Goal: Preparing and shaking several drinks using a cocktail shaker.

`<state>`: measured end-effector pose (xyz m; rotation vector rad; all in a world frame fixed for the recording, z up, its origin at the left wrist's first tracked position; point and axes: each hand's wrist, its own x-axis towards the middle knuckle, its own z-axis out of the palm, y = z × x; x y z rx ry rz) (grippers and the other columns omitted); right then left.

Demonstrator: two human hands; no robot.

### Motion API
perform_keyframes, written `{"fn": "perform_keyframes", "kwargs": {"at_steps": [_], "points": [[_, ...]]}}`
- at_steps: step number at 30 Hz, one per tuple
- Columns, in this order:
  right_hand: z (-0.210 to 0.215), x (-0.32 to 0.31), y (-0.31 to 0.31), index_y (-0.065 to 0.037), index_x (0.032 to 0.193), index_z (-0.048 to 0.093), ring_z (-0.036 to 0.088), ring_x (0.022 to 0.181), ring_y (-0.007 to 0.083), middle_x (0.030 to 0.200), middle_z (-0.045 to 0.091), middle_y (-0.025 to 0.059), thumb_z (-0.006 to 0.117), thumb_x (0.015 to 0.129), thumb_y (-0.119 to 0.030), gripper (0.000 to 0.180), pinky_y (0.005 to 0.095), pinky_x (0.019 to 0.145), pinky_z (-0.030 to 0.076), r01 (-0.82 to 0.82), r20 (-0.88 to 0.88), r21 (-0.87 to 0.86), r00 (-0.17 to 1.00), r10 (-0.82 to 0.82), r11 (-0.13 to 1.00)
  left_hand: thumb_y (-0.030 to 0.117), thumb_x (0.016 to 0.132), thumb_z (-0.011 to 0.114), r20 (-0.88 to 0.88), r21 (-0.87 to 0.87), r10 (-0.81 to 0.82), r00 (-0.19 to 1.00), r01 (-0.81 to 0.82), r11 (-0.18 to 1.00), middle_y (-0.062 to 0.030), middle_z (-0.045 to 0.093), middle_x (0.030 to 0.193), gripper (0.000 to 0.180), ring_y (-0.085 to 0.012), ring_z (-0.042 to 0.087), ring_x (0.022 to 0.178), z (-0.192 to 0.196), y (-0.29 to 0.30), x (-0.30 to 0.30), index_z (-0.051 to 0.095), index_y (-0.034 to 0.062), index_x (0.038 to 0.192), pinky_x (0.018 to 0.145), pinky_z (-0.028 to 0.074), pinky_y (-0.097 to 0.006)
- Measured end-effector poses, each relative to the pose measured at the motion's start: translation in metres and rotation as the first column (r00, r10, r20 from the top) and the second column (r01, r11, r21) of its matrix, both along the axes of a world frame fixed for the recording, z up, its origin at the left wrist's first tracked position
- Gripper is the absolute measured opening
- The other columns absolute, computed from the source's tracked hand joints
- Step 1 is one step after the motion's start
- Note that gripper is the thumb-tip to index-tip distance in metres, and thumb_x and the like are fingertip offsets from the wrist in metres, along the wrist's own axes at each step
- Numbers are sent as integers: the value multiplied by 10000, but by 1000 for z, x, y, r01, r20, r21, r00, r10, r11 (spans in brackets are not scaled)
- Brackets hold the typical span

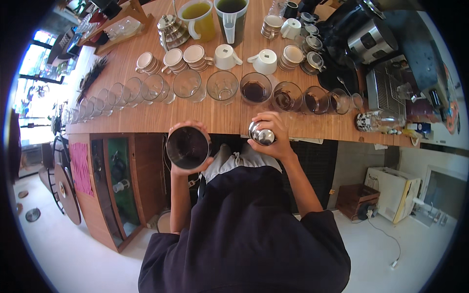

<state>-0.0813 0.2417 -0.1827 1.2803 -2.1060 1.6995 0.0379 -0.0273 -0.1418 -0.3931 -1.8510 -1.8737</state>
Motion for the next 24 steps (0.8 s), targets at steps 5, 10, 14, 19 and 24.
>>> {"fn": "perform_keyframes", "kwargs": {"at_steps": [5,10,14,19,24], "points": [[-39,4,11,-99,1042,632,612,1133,345,1188,680,130,897,704,-136,431,452,981,482,81,53,129,995,-89,988,108,583,929,301,-197,459,836,-416,888,-136,663,1191,860,-229,672,1111,7,30,-14,515,-14,1327,983,543,-377],[-55,-5,15,-84,1059,624,606,1162,358,1201,674,138,878,760,-135,395,470,1005,476,68,94,161,992,-84,985,104,600,906,361,-338,591,721,-490,804,-125,705,1113,792,-219,702,1044,8,43,-30,549,2,1299,943,552,-364],[-68,-10,20,-69,1079,614,606,1176,361,1211,671,147,869,793,-155,392,473,1026,471,38,202,86,978,-55,996,120,600,904,337,-431,642,689,-493,756,-148,718,1088,765,-239,714,1031,20,49,-41,567,-2,1276,926,553,-369],[-70,-17,20,-63,1092,613,613,1179,354,1221,669,149,869,799,-159,401,462,1033,474,-18,233,83,972,-2,996,156,603,908,352,-527,679,644,-463,713,-174,719,1057,757,-302,722,993,27,52,-52,577,-11,1263,913,550,-397],[-68,-19,18,-63,1087,609,630,1161,350,1218,668,146,880,785,-161,417,460,1037,482,-38,225,116,974,11,992,155,603,911,371,-536,688,623,-462,707,-153,717,1042,745,-260,714,976,31,51,-59,577,-12,1247,903,550,-381]]}}
